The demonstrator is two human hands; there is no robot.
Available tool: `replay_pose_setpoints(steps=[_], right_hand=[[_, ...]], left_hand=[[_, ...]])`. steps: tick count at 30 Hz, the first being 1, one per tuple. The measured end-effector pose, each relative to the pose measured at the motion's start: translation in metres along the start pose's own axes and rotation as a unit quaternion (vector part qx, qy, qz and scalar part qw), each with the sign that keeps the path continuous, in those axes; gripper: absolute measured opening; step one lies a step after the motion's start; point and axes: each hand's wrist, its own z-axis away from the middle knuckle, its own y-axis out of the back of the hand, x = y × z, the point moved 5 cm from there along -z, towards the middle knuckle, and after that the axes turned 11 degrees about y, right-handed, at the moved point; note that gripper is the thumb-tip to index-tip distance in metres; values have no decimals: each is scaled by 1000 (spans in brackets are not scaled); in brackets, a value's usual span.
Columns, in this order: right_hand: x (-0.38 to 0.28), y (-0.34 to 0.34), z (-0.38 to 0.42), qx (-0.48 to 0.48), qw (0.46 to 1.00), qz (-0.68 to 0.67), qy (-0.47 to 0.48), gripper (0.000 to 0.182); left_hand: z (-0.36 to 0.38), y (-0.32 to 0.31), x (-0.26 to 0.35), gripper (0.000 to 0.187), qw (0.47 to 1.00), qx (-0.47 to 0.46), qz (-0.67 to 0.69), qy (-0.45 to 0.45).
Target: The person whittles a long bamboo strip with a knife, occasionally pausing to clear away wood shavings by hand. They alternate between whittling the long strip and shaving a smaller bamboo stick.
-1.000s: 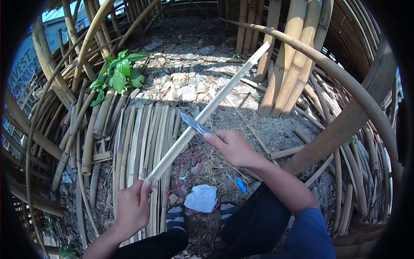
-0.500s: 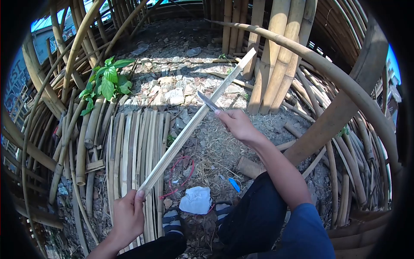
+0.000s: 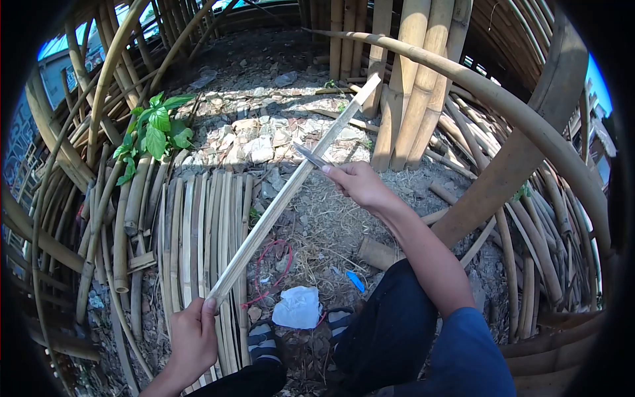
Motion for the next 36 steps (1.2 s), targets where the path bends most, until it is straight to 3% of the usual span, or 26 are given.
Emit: replay_pose_setpoints(steps=[17, 19, 20, 22, 24, 29, 33, 36], right_hand=[[36, 24, -20, 49, 998, 40, -22, 57], [31, 24, -20, 65, 997, 27, -25, 46], [49, 29, -30, 80, 996, 34, -16, 48], [61, 105, -24, 309, 945, -21, -108, 48], [98, 135, -16, 274, 948, -80, -140, 49], [81, 94, -2, 244, 958, -65, -133, 51], [50, 26, -11, 67, 995, 60, 31, 57], [25, -5, -7, -14, 998, 20, 58, 57]], left_hand=[[3, 0, 1, 43, 1000, -13, -12, -4], [3, 0, 3, 44, 1000, -13, -8, 1], [5, 1, 2, 40, 1000, 0, -13, -7], [13, 5, -5, 38, 999, 13, -22, -19], [19, 21, -11, 37, 992, 90, -68, -61], [4, 23, -2, 38, 996, 64, -67, 9], [0, 20, 2, 38, 995, 73, -70, -11], [4, 17, -2, 37, 993, 78, -80, -23]])
